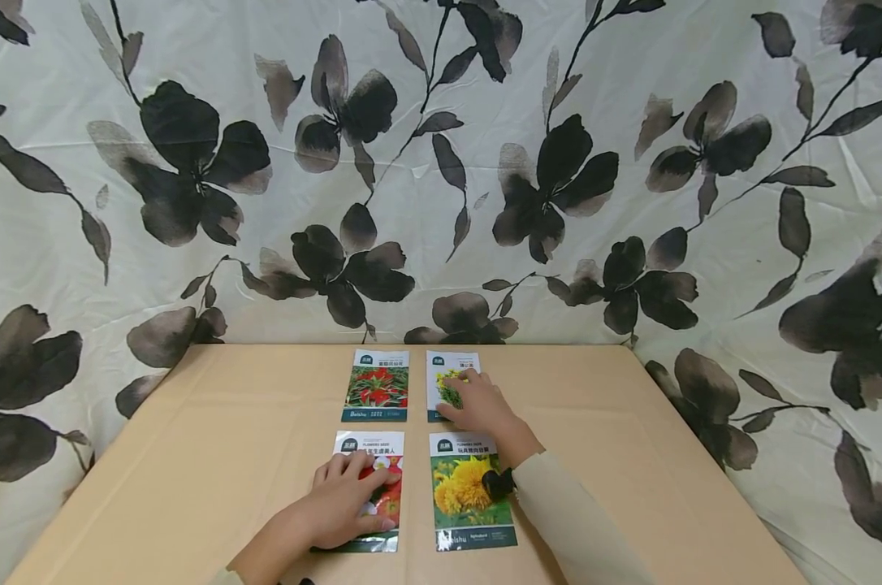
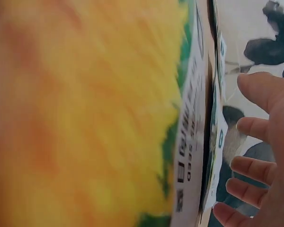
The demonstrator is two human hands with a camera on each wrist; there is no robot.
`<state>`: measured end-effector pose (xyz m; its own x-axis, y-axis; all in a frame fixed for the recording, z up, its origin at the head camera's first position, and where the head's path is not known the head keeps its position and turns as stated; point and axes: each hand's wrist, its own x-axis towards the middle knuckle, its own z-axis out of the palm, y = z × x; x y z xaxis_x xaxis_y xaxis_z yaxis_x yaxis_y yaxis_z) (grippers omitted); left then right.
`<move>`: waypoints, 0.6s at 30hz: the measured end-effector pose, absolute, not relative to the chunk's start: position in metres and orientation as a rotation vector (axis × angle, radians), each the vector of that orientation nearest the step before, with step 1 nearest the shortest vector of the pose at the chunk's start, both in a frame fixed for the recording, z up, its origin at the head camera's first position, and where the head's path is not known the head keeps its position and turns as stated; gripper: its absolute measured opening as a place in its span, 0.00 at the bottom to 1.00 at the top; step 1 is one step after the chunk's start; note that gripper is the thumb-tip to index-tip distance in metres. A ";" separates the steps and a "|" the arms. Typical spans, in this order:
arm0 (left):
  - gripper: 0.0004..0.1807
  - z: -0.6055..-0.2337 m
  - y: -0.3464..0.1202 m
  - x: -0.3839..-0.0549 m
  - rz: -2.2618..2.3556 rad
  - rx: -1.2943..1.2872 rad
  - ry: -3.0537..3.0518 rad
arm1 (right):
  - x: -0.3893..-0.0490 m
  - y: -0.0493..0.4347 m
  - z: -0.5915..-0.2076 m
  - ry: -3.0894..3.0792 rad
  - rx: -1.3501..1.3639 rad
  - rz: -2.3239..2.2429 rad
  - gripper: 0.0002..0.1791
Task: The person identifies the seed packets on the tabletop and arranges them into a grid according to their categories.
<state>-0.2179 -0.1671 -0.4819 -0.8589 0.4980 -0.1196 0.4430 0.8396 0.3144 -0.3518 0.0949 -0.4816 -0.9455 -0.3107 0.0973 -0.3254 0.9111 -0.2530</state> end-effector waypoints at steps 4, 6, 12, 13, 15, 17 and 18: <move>0.36 -0.484 -0.168 -0.219 0.408 0.719 2.818 | -0.335 0.095 -0.483 -2.999 0.542 0.456 0.32; 0.36 -0.483 -0.168 -0.219 0.414 0.723 2.815 | -0.326 0.094 -0.482 -3.011 0.549 0.471 0.33; 0.36 -0.483 -0.168 -0.219 0.444 0.738 2.817 | -0.298 0.093 -0.476 -3.035 0.580 0.545 0.33; 0.36 -0.483 -0.169 -0.219 0.441 0.739 2.819 | -0.293 0.094 -0.475 -3.040 0.587 0.551 0.33; 0.36 -0.483 -0.169 -0.219 0.437 0.741 2.820 | -0.283 0.096 -0.474 -3.051 0.600 0.571 0.33; 0.36 -0.483 -0.169 -0.220 0.436 0.740 2.820 | -0.274 0.099 -0.473 -3.057 0.621 0.586 0.33; 0.36 -0.483 -0.169 -0.220 0.431 0.740 2.821 | -0.270 0.100 -0.474 -3.058 0.628 0.595 0.33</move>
<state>-0.2201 -0.1694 -0.4831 -0.8565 0.5039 -0.1117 0.4476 0.8329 0.3254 -0.2699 0.1000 -0.4735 -0.9212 -0.3871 0.0392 -0.3736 0.8518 -0.3672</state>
